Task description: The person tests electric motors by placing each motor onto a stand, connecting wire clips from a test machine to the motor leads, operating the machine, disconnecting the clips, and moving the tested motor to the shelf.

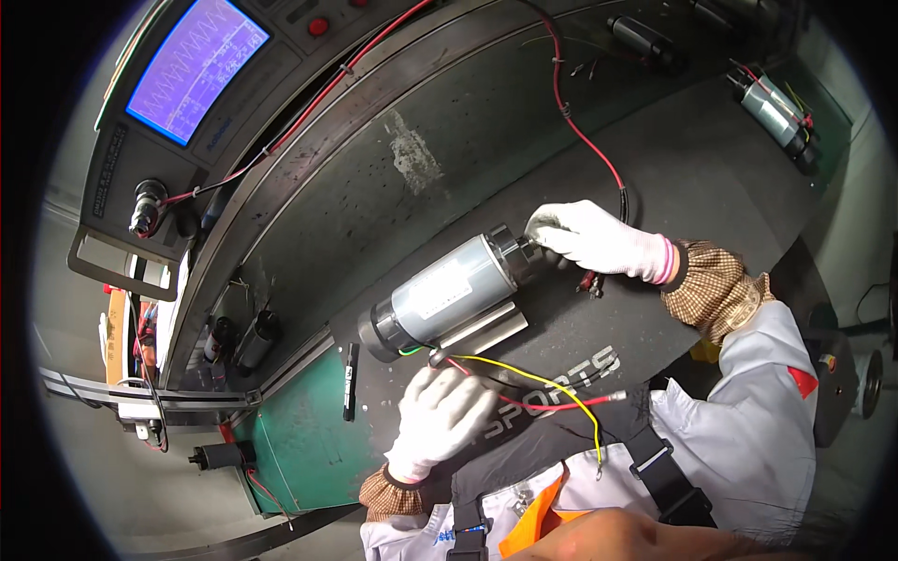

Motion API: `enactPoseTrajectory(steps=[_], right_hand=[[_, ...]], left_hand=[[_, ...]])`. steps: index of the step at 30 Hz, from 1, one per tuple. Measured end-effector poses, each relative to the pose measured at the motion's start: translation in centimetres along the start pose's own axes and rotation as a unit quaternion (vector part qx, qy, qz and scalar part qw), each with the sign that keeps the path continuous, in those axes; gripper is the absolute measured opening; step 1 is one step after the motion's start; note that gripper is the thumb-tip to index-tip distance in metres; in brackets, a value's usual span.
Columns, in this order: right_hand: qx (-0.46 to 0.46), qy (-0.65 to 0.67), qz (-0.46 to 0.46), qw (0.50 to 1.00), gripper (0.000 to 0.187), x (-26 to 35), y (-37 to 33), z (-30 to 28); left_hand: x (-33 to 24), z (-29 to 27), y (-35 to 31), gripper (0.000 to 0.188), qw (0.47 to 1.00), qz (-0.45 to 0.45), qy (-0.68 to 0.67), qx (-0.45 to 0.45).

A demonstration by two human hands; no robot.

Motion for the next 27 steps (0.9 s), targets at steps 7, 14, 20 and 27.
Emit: enactPoseTrajectory(steps=[7,14,20,27], right_hand=[[0.032,0.002,-0.165,0.986,0.038,1.7,-0.6,0.5],[-0.054,-0.292,-0.266,0.917,0.095,3.4,-1.5,3.2],[-0.093,-0.105,-0.216,0.966,0.095,1.4,-0.7,2.0],[-0.092,-0.328,-0.352,0.872,0.107,2.4,-0.5,3.1]], left_hand=[[9.6,0.0,-9.3,0.102,0.942,-0.303,0.073,-0.121],[13.9,5.3,-6.8,0.117,0.877,-0.364,-0.242,-0.201],[14.5,7.7,-6.9,0.134,0.731,-0.454,-0.465,-0.209],[14.7,5.8,-6.4,0.126,0.907,-0.312,-0.202,-0.200]])
Point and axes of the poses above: each hand's wrist, its own y-axis towards the middle knuckle, its own z-axis out of the palm, x = y × z, the point moved 9 cm from there along y, towards the middle knuckle, and after that the axes turned 11 degrees about y, right-handed, at the moved point
